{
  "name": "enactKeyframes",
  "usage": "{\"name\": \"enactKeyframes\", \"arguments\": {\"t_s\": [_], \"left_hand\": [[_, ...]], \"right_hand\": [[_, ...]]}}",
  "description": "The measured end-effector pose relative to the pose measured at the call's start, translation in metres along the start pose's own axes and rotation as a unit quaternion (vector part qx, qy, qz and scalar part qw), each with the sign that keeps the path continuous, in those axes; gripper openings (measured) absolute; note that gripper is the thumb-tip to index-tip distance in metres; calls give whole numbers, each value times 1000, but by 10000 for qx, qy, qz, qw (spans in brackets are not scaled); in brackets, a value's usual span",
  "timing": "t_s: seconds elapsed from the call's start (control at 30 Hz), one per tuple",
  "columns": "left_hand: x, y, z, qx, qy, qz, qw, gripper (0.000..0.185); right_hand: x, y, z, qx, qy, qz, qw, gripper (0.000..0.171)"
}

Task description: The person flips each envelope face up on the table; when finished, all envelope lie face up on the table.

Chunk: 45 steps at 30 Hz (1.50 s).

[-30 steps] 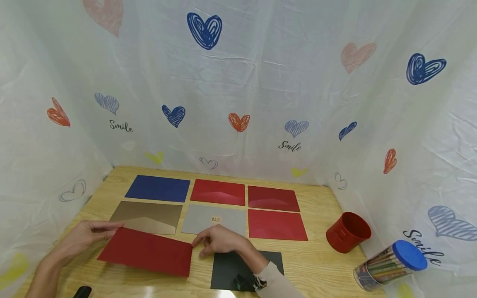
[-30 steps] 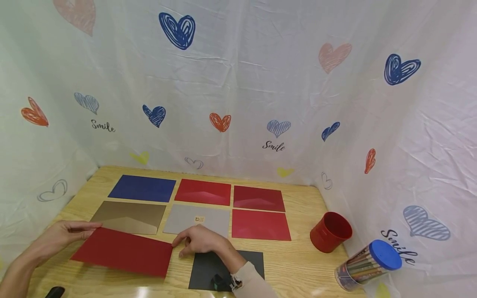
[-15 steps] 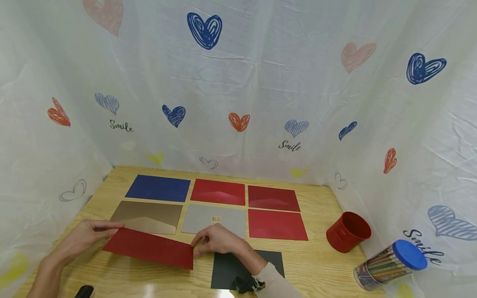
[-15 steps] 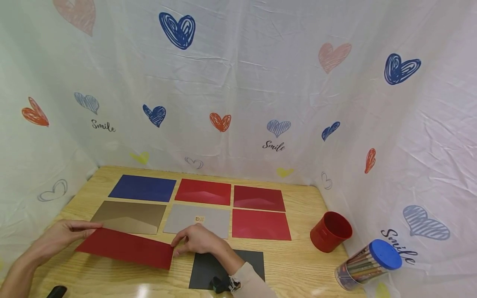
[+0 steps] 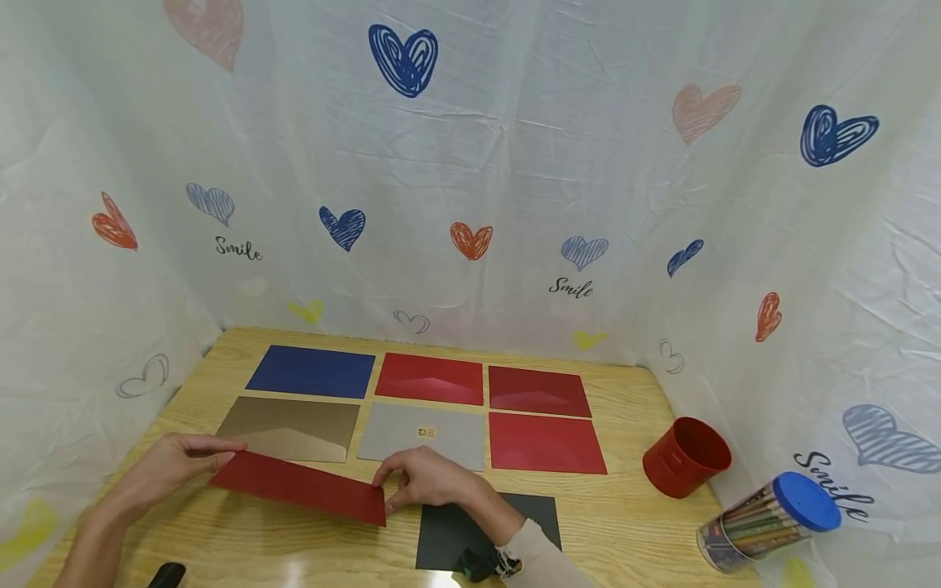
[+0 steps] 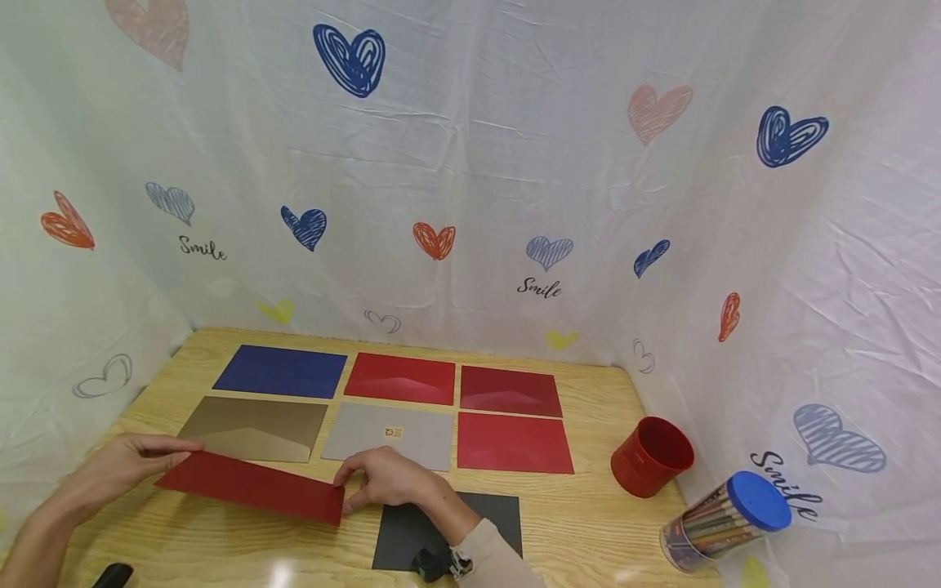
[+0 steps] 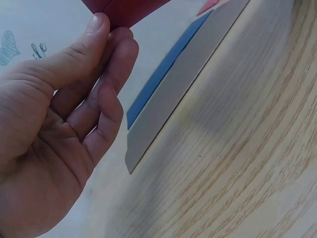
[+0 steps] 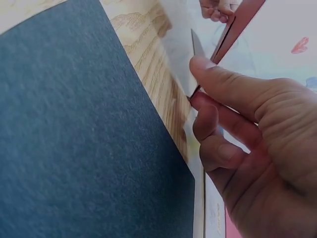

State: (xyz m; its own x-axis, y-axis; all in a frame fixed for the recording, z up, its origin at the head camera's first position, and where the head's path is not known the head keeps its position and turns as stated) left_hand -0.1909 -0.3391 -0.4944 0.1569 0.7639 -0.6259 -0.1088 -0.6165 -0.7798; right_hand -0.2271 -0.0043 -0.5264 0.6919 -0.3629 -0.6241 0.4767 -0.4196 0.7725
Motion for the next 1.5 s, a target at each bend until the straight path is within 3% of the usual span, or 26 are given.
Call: {"name": "enactKeyframes", "arguments": {"t_s": [0.27,0.47,0.63,0.8,0.93,1.1,1.33,1.5], "left_hand": [[1,-2,0,-81,31,67,9999,30],[-2,-2,-2,76,-142,265,9995,26],[-3,-1,-4,259,-170,213,9993,23],[1,-2,-5,578,277,-360,9973,20],[2,-1,-5,408,625,-697,9948,20],[-1,0,-6,190,623,-415,9970,23],[-4,1,-5,60,65,208,9997,16],[0,5,-4,-265,431,11,9987,25]], "right_hand": [[-1,-1,-1,20,-39,54,10000,27],[-8,2,-1,-208,-151,-217,9994,18],[-10,6,-2,-364,-148,-118,9992,13],[-10,7,-3,-429,-197,16,9989,11],[-16,9,-3,-550,-388,63,9977,11],[-27,9,-3,-724,-713,386,9941,22],[-37,8,-6,-862,-1251,493,9872,57],[-42,8,-6,-924,-1494,955,9798,76]]}}
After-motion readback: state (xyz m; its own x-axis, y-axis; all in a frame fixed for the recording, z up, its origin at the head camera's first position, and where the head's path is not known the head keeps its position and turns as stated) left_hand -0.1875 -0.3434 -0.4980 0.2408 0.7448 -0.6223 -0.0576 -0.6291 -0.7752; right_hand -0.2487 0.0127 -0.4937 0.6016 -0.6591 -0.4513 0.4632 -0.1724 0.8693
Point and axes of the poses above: each hand's wrist, its own z-axis towards the middle knuckle, its own x-axis out of the palm, y = z × x, the point moved 7 cm from there along z, towards the middle knuckle, and after that the axes turned 5 degrees about z, right-handed, at the moved point
